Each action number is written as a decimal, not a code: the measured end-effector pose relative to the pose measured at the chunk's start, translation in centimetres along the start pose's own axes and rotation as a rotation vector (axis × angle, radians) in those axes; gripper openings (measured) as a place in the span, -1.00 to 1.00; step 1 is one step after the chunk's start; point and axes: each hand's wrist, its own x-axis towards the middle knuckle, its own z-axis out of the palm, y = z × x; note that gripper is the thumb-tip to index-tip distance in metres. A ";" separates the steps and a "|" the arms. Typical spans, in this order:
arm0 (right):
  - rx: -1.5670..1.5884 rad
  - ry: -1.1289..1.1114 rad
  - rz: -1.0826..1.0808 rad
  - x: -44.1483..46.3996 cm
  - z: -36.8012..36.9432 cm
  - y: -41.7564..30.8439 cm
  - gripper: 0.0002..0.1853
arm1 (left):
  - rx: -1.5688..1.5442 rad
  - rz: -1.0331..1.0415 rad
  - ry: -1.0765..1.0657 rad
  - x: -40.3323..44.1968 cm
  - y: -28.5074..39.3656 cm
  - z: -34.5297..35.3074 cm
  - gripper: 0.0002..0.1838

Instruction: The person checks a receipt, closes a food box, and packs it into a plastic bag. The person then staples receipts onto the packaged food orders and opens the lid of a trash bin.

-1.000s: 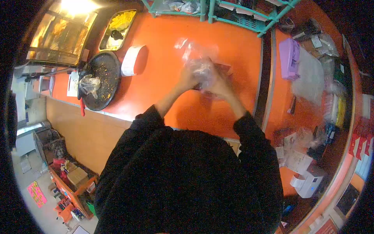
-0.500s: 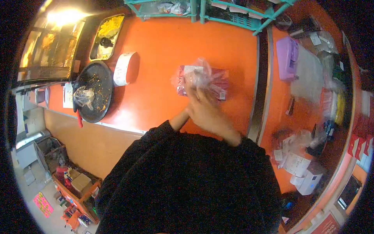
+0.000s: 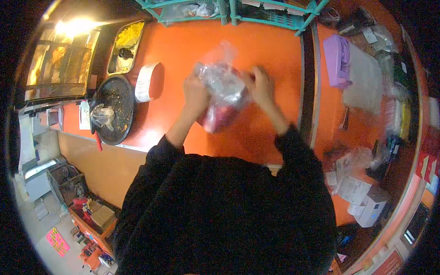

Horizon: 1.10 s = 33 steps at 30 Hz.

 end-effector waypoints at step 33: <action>-0.579 0.647 -0.047 16.8 -24.1 10.8 -0.86 | -0.049 0.349 -0.401 -8.5 -2.2 8.6 -0.56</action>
